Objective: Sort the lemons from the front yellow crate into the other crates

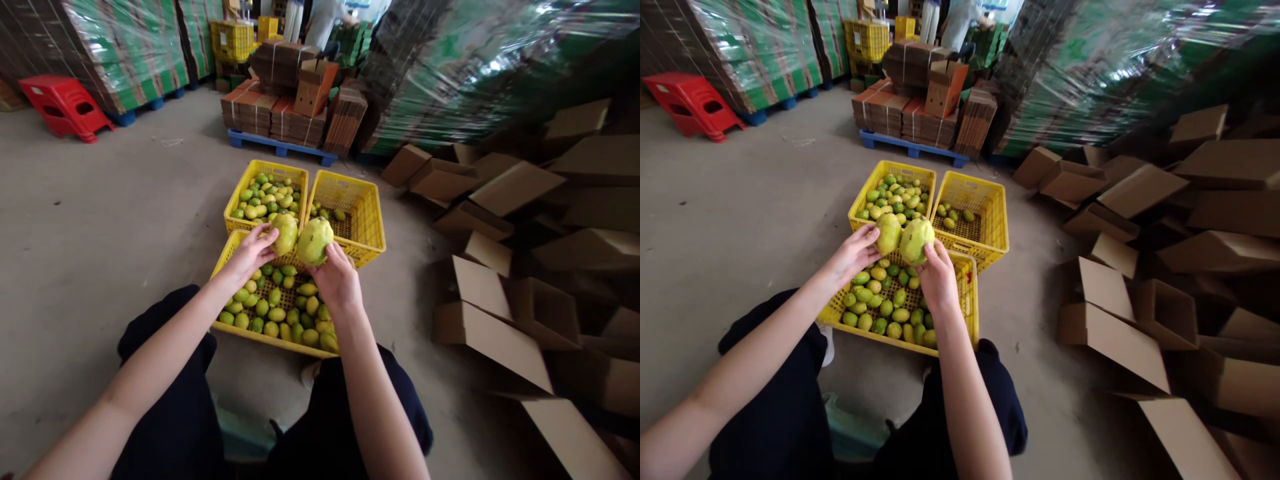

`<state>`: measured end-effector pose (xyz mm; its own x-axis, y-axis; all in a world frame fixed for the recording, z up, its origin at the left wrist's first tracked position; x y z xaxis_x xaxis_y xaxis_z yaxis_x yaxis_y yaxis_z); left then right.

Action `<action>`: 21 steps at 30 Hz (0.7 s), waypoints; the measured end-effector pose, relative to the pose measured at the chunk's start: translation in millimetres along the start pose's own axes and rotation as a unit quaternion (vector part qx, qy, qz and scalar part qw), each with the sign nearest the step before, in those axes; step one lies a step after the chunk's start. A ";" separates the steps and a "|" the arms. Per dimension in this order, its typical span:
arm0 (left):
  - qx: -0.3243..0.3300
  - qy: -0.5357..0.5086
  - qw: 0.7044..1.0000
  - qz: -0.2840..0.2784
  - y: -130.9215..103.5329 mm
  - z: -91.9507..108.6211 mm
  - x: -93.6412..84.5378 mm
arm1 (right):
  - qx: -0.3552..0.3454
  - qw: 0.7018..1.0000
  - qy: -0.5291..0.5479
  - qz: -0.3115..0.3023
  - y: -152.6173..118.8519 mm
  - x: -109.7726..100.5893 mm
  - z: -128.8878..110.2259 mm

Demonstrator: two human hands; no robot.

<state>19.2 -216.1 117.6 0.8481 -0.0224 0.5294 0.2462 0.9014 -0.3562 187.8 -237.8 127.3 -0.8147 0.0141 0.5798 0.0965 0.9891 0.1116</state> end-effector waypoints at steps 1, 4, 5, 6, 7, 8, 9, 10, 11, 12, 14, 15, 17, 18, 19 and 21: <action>-0.004 -0.007 1.000 0.000 0.8 -0.1 -0.9 | 0.002 1.000 0.000 -0.002 0.0 0.1 -1.0; -0.006 -0.009 1.000 -0.005 1.3 1.3 -1.4 | 0.015 1.000 0.000 -0.004 0.4 -0.6 -0.7; -0.003 -0.004 1.000 -0.007 0.6 2.3 -0.8 | 0.019 1.000 0.002 -0.001 0.6 -1.1 0.1; 0.001 0.005 1.000 -0.009 -0.6 3.3 0.2 | 0.022 1.000 0.003 0.002 0.7 -1.4 1.1; 0.005 0.017 1.000 -0.011 -2.2 4.2 1.6 | 0.024 1.000 0.004 0.003 0.6 -1.4 2.0; 0.008 0.032 0.999 -0.014 -4.0 4.8 3.4 | 0.026 1.000 0.004 0.001 0.3 -0.7 2.7; 0.011 0.050 0.999 -0.017 -5.8 5.2 5.3 | 0.027 1.000 0.000 -0.004 -0.3 0.5 3.0; 0.014 0.070 0.997 -0.021 -7.6 5.4 7.2 | 0.026 1.000 -0.007 -0.013 -1.2 2.2 3.0; 0.017 0.088 0.996 -0.025 -9.2 5.6 9.0 | 0.024 0.999 -0.019 -0.023 -2.4 4.1 2.5; 0.021 0.102 0.994 -0.028 -10.4 5.8 10.3 | 0.019 0.999 -0.034 -0.033 -3.8 5.9 1.5; 0.024 0.114 0.993 -0.026 -11.5 6.1 10.6 | 0.007 0.997 -0.066 -0.043 -6.4 8.6 -1.0; 0.025 0.110 0.993 -0.023 -11.5 6.3 9.9 | 0.002 0.996 -0.079 -0.045 -7.5 9.5 -2.2; 0.024 0.096 0.995 -0.018 -10.8 6.6 7.5 | -0.003 0.994 -0.095 -0.047 -9.0 10.9 -3.8; 0.023 0.090 0.995 -0.018 -10.4 6.7 6.4 | -0.004 0.994 -0.100 -0.047 -9.5 11.4 -4.2; 0.023 0.085 0.996 -0.020 -10.0 6.7 5.5 | -0.003 0.994 -0.102 -0.044 -9.7 11.3 -4.3; 0.021 0.079 0.996 -0.023 -9.3 6.7 4.3 | -0.001 0.994 -0.105 -0.027 -9.8 9.2 -4.0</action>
<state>17.4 -221.7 128.4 0.9005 -0.1288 0.4154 0.2691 0.9153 -0.2996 181.7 -247.9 134.8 -0.9198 -0.0089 0.3922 0.0501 0.9889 0.1399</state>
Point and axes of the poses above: each hand's wrist, its own y-axis towards the middle knuckle, its own x-axis out of the palm, z = x × y, the point moved 5 cm from there along y, towards the middle knuckle, and after that the axes turned 11 degrees about -x, right-handed, at the moved point
